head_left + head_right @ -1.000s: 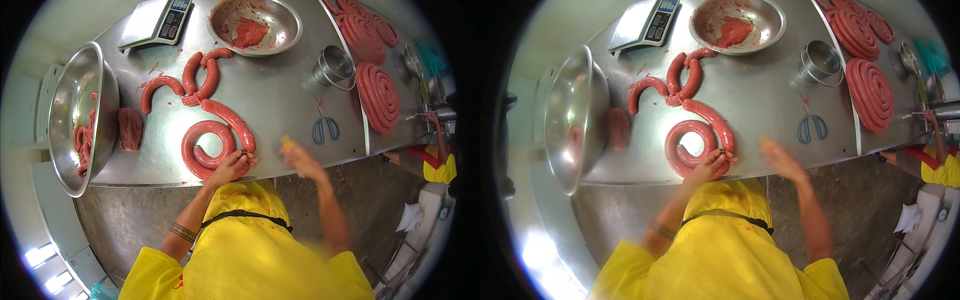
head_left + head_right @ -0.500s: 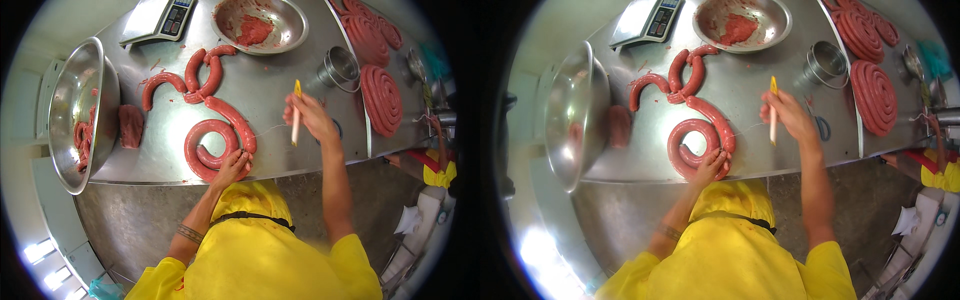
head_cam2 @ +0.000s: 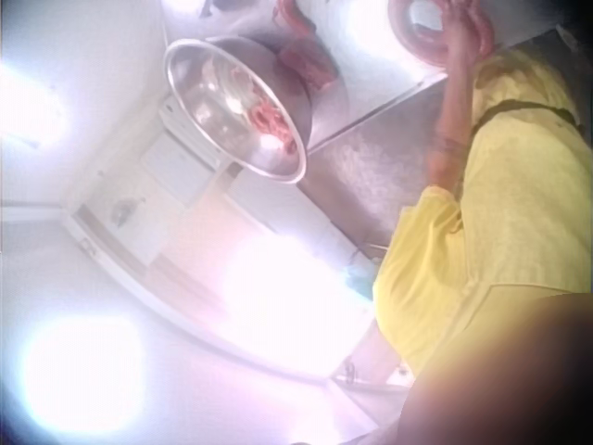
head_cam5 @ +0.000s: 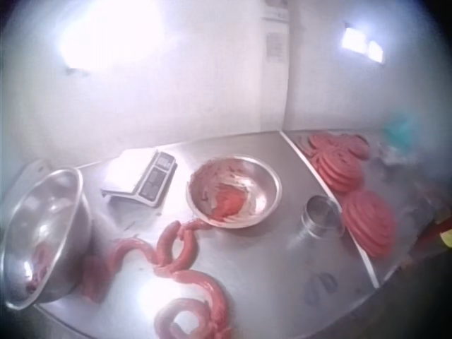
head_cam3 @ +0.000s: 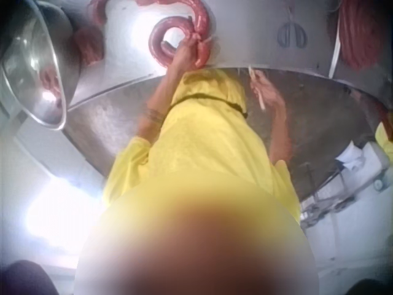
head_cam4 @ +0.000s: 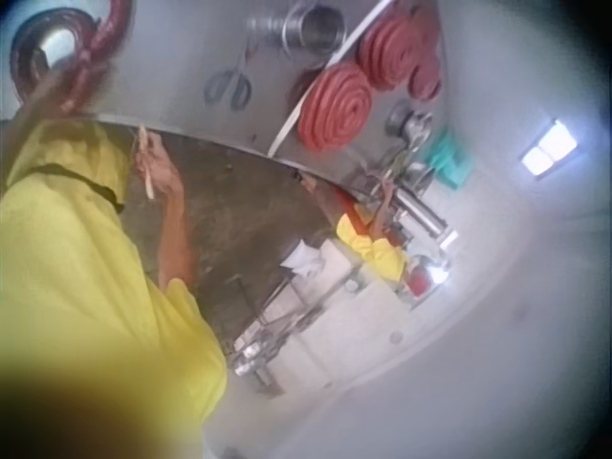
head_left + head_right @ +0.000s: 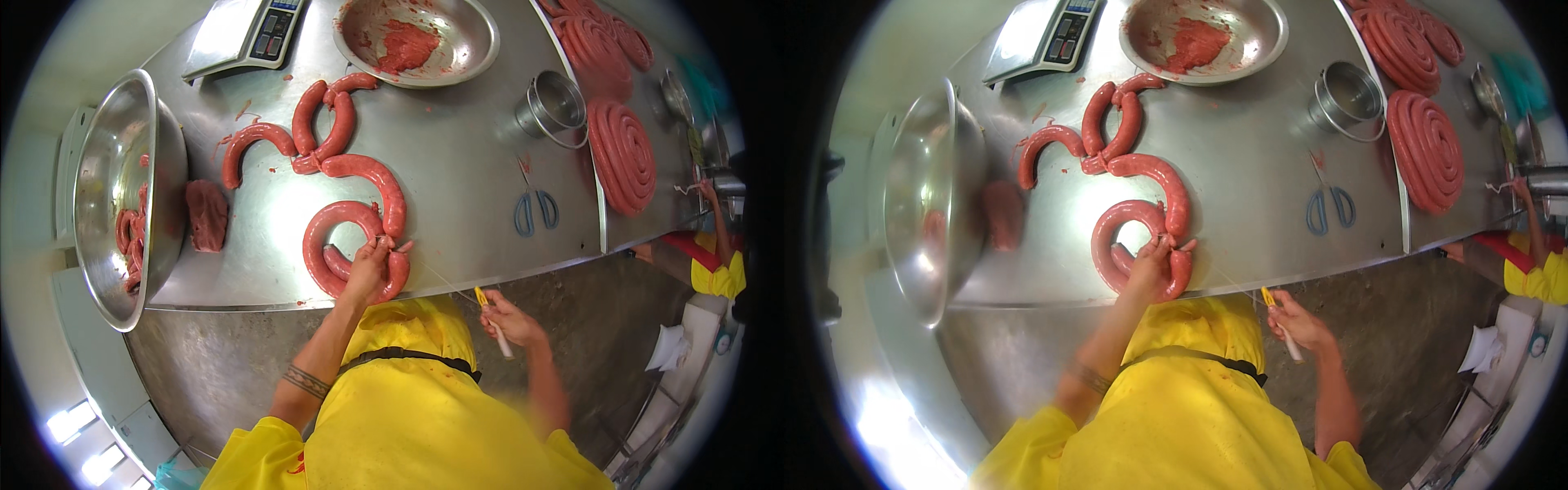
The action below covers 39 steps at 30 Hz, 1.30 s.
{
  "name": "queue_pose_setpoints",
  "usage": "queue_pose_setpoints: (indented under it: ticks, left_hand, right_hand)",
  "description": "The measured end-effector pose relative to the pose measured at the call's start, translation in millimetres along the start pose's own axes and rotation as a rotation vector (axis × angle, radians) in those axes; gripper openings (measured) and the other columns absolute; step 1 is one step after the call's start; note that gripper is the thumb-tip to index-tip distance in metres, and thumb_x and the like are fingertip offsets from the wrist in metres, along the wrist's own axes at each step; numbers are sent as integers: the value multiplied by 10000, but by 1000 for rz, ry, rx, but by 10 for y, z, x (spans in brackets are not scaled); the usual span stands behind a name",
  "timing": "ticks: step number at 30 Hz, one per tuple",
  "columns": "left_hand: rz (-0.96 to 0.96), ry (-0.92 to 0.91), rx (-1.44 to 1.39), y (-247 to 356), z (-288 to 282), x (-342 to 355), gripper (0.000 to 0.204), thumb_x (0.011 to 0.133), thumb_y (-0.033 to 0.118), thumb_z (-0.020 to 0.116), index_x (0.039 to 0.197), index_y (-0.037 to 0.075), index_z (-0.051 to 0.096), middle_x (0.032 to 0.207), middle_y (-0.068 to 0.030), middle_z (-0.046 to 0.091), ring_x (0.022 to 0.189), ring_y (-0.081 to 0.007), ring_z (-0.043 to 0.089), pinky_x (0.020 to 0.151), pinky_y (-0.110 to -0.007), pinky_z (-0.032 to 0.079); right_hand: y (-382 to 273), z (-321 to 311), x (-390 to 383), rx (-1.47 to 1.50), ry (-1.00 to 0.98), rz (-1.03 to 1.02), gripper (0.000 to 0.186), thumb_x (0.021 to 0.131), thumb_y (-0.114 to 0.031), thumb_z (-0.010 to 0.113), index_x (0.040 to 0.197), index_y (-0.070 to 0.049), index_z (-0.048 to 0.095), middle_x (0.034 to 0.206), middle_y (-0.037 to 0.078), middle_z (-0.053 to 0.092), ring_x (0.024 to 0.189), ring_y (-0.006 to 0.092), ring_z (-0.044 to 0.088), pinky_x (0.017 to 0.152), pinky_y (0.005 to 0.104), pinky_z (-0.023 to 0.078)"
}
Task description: The person coils a long sausage on a stainless steel table, uses a yellow tool to prick it, and cuts it into links with scissors. The cut links are placed into a large metal bowl.
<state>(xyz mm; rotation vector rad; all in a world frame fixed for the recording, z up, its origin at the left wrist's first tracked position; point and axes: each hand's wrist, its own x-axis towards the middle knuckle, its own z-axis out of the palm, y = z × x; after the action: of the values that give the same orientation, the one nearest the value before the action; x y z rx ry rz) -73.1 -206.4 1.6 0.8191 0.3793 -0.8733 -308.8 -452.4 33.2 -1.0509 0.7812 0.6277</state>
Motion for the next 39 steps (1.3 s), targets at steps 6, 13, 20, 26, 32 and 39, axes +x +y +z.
queue_pose_setpoints:
  ticks: [6, 13, 20, 26, 32, 39]
  left_hand:
    - [1058, -1, 1774, 104, 133, -139, 167, 824, 127, 720, 946, 72, 620, 1510, -289, 401, 1232, -447, 491, 1070, -567, 360]
    - [328, -36, 745, 91, 141, -176, 178, 1023, 227, 588, 1068, 56, 576, 1018, -96, 575, 955, -181, 594, 820, -313, 464]
    - [165, -220, 1006, -74, 239, -130, 210, 1089, 196, 468, 1029, 6, 536, 752, -110, 634, 710, -193, 652, 679, -347, 516]
    - [602, -144, 1366, -168, 231, -57, 136, 1042, 143, 510, 1013, 14, 539, 732, -179, 622, 571, -313, 649, 578, -432, 520]
    - [224, 78, 1299, -109, 249, 120, 73, 1013, 81, 524, 984, 21, 554, 739, -144, 646, 670, -267, 695, 618, -416, 536]
    - [324, 101, 1204, -17, 134, -34, 120, 1023, 103, 540, 977, 20, 612, 986, -166, 647, 972, -290, 685, 844, -371, 523]
  right_hand:
    - [-1228, 937, 759, -922, 483, -953, 183, 1042, -131, 519, 1175, -31, 444, 892, 145, 633, 755, 317, 635, 702, 411, 505]
    - [-1479, 1360, 695, -524, 29, -835, 182, 1028, -175, 557, 1100, -10, 578, 999, 223, 655, 1030, 415, 658, 850, 457, 504]
    - [-1497, 1069, 628, -634, 349, -1048, 235, 1087, -232, 497, 1038, -21, 590, 1080, 98, 681, 956, 197, 661, 909, 389, 504]
    - [-2342, 420, 80, 543, -113, -1261, 204, 1091, -291, 488, 1032, -108, 554, 775, 9, 534, 738, 138, 601, 779, 379, 508]
    - [-1477, -260, -79, 419, 344, -989, 134, 1082, -242, 506, 1054, -113, 529, 710, -12, 452, 592, 104, 477, 612, 317, 484]
    - [-982, 761, 456, -395, 276, -387, 258, 1024, -111, 509, 1273, -71, 454, 869, 78, 617, 761, 245, 634, 675, 412, 527]
